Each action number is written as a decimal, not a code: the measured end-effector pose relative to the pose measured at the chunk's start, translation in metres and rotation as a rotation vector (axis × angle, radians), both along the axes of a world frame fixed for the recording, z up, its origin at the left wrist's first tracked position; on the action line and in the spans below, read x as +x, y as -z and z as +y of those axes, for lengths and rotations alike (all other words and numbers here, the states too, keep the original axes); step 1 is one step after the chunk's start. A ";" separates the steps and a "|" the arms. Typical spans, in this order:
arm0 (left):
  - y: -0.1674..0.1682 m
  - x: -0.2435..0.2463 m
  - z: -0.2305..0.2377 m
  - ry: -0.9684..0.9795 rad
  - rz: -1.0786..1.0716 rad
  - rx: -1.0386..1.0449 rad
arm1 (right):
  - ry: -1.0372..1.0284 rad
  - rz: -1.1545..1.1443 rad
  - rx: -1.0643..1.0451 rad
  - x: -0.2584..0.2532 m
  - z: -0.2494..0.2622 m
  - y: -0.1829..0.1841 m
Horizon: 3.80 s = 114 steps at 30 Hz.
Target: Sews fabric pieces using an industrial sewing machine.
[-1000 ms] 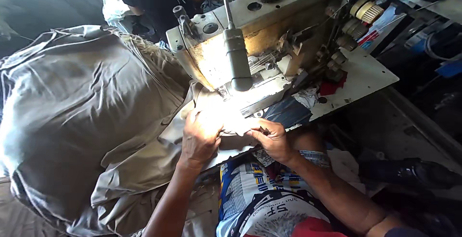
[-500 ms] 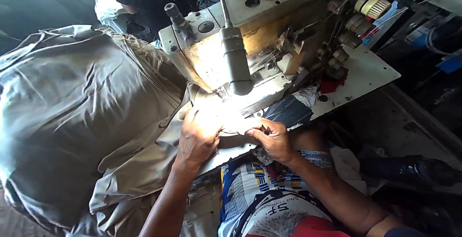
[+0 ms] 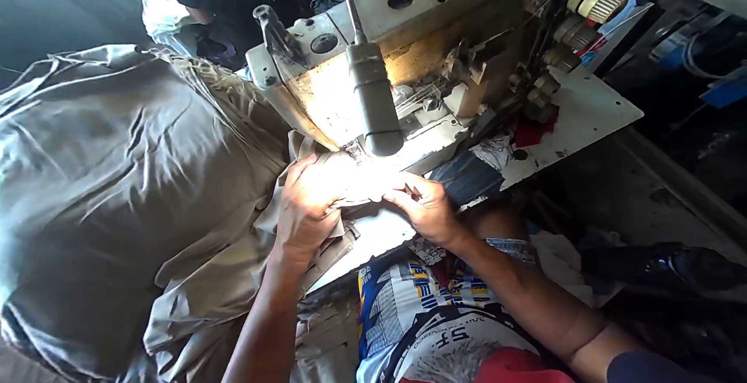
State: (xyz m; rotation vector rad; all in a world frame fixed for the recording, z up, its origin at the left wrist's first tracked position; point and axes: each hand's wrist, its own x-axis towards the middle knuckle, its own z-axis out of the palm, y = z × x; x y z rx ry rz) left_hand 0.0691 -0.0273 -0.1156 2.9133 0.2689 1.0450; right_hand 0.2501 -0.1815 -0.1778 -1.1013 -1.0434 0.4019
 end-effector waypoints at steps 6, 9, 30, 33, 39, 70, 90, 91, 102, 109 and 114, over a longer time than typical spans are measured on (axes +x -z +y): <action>-0.005 0.003 0.001 -0.008 0.022 0.013 | 0.023 -0.040 -0.001 0.000 0.002 -0.001; -0.005 0.005 0.003 -0.033 0.026 0.045 | 0.023 -0.024 -0.005 -0.001 0.006 -0.002; 0.030 0.009 -0.036 -0.143 -0.011 0.050 | -0.217 -0.296 0.127 0.016 -0.005 -0.022; 0.034 0.004 -0.028 -0.124 -0.060 0.110 | -0.177 -0.208 0.074 0.013 -0.010 -0.017; 0.021 -0.004 -0.033 -0.136 0.026 0.138 | -0.140 -0.120 0.013 0.009 -0.015 -0.002; -0.097 -0.063 -0.033 -0.038 0.172 -0.185 | -0.144 -0.505 -0.084 0.023 0.019 -0.033; 0.018 -0.017 -0.068 -0.156 0.184 0.156 | -0.187 -0.212 -0.073 0.010 -0.052 0.001; 0.011 -0.017 -0.071 -0.143 0.225 0.142 | -0.188 -0.196 -0.081 0.010 -0.053 0.001; -0.008 -0.012 -0.053 -0.173 0.268 0.181 | -0.121 -0.086 -0.104 0.007 -0.034 -0.003; -0.012 -0.007 -0.022 -0.153 0.168 0.170 | -0.102 -0.029 -0.080 0.007 -0.002 -0.009; -0.012 -0.008 -0.013 -0.152 0.162 0.173 | -0.088 -0.057 -0.063 0.006 0.005 -0.012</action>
